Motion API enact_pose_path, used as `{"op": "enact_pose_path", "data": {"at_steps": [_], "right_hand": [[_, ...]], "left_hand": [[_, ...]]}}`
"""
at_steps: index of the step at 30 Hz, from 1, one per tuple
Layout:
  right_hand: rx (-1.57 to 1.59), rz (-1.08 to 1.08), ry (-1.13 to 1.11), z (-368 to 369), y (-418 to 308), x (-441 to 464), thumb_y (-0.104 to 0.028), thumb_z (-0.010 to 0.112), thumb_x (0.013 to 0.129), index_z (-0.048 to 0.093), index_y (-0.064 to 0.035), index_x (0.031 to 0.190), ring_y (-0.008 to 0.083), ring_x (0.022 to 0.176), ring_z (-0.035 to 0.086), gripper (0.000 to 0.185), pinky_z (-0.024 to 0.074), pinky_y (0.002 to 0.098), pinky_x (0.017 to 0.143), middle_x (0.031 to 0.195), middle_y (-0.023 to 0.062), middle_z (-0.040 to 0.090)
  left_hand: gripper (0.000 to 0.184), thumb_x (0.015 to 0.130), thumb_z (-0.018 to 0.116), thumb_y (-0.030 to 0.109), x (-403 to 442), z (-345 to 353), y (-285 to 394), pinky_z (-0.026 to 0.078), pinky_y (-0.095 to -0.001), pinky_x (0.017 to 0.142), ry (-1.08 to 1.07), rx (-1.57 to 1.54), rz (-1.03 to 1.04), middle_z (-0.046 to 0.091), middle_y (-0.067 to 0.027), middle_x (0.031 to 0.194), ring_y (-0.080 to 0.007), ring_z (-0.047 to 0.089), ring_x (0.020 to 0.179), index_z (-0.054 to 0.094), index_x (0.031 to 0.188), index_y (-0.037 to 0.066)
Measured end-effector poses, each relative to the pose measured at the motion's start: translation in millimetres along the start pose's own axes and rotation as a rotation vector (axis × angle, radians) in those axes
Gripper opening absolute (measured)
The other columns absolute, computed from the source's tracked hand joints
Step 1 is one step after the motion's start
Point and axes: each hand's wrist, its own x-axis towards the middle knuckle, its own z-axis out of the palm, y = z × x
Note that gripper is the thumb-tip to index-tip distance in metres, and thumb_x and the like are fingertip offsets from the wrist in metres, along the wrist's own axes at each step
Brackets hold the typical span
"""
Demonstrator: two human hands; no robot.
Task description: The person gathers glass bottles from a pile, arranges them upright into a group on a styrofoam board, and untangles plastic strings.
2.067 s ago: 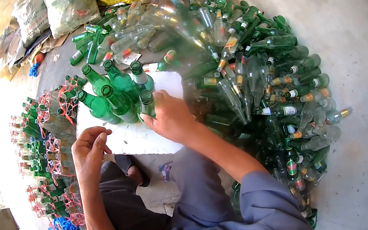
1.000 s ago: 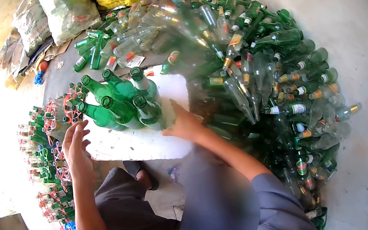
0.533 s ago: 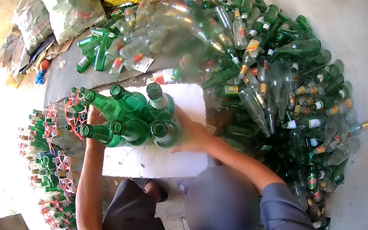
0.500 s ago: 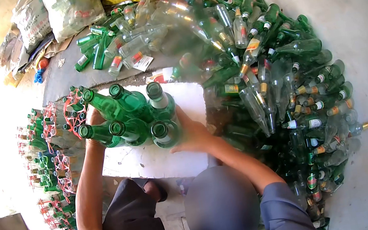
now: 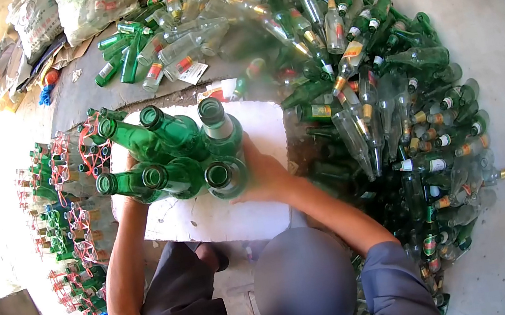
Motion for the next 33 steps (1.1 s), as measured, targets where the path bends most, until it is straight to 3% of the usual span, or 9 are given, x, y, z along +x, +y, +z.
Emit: {"op": "enact_pose_path", "data": {"at_steps": [8,13,17,20,25,29,31,33], "right_hand": [[-0.047,-0.023,-0.022,-5.2,3.7,9.4,-0.028,0.090,0.056,0.003,-0.0166,0.153,0.0470,0.117,0.057,0.131,0.0489,0.0509,0.097,0.134,0.0240,0.055],[-0.134,-0.166,0.025,-1.8,19.9,15.7,-0.025,0.091,0.056,0.006,-0.0152,0.152,0.0460,0.120,0.055,0.128,0.0478,0.0501,0.099,0.135,0.0237,0.054],[-0.087,-0.137,0.013,-4.6,11.1,15.5,-0.023,0.091,0.055,0.007,-0.0143,0.152,0.0443,0.123,0.053,0.129,0.0466,0.0486,0.101,0.136,0.0231,0.053],[-0.120,-0.107,0.026,-1.5,12.7,13.6,-0.023,0.092,0.054,0.007,-0.0134,0.152,0.0432,0.125,0.052,0.130,0.0459,0.0473,0.103,0.138,0.0223,0.052],[-0.109,-0.103,0.017,1.1,17.0,9.0,-0.047,0.082,0.067,0.027,-0.0177,0.153,0.0345,0.126,0.053,0.106,0.0444,0.0412,0.105,0.144,0.0174,0.043],[0.037,-0.100,0.112,4.8,8.2,2.8,-0.030,0.088,0.060,0.015,-0.0131,0.154,0.0386,0.118,0.058,0.121,0.0470,0.0436,0.102,0.136,0.0194,0.054],[0.069,-0.031,0.089,-1.6,10.5,-6.8,-0.023,0.090,0.057,0.012,-0.0111,0.155,0.0377,0.109,0.062,0.125,0.0499,0.0427,0.095,0.131,0.0207,0.057],[0.147,0.069,0.072,-8.3,21.6,-26.4,-0.023,0.089,0.060,0.017,-0.0099,0.154,0.0332,0.094,0.067,0.119,0.0537,0.0393,0.086,0.122,0.0209,0.063]], "left_hand": [[0.049,0.099,0.050,0.046,-2.4,-0.7,-3.8,0.049,-0.0441,0.101,0.022,-0.100,-0.027,0.063,-0.0117,0.124,-0.0279,0.060,0.113,0.056,0.130,0.009],[0.047,0.099,0.049,0.045,-6.0,-0.1,-6.0,0.049,-0.0449,0.100,-0.005,-0.013,0.039,0.063,-0.0119,0.123,-0.0282,0.060,0.113,0.056,0.129,0.010],[0.045,0.099,0.049,0.044,2.5,-12.9,-6.0,0.050,-0.0432,0.098,-0.033,0.177,0.154,0.064,-0.0110,0.121,-0.0272,0.061,0.111,0.057,0.127,0.010],[0.041,0.100,0.049,0.040,-1.6,-1.7,-5.1,0.051,-0.0408,0.097,-0.051,0.019,0.043,0.065,-0.0096,0.119,-0.0257,0.062,0.109,0.057,0.126,0.010],[0.039,0.101,0.050,0.035,-2.5,-3.5,-6.5,0.051,-0.0396,0.098,-0.021,-0.041,0.023,0.064,-0.0089,0.122,-0.0249,0.062,0.110,0.056,0.129,0.009],[0.039,0.101,0.053,0.030,-6.6,-6.9,-7.2,0.050,-0.0395,0.099,-0.068,0.080,0.126,0.062,-0.0097,0.126,-0.0240,0.060,0.114,0.054,0.133,0.008],[0.044,0.096,0.060,0.022,-14.1,-28.0,-4.1,0.048,-0.0391,0.099,-0.094,0.409,0.274,0.061,-0.0107,0.128,-0.0228,0.059,0.115,0.051,0.136,0.006],[0.043,0.094,0.061,0.019,-28.7,-43.1,6.8,0.047,-0.0382,0.099,-0.107,1.371,0.536,0.060,-0.0114,0.130,-0.0232,0.058,0.116,0.054,0.134,0.005]]}}
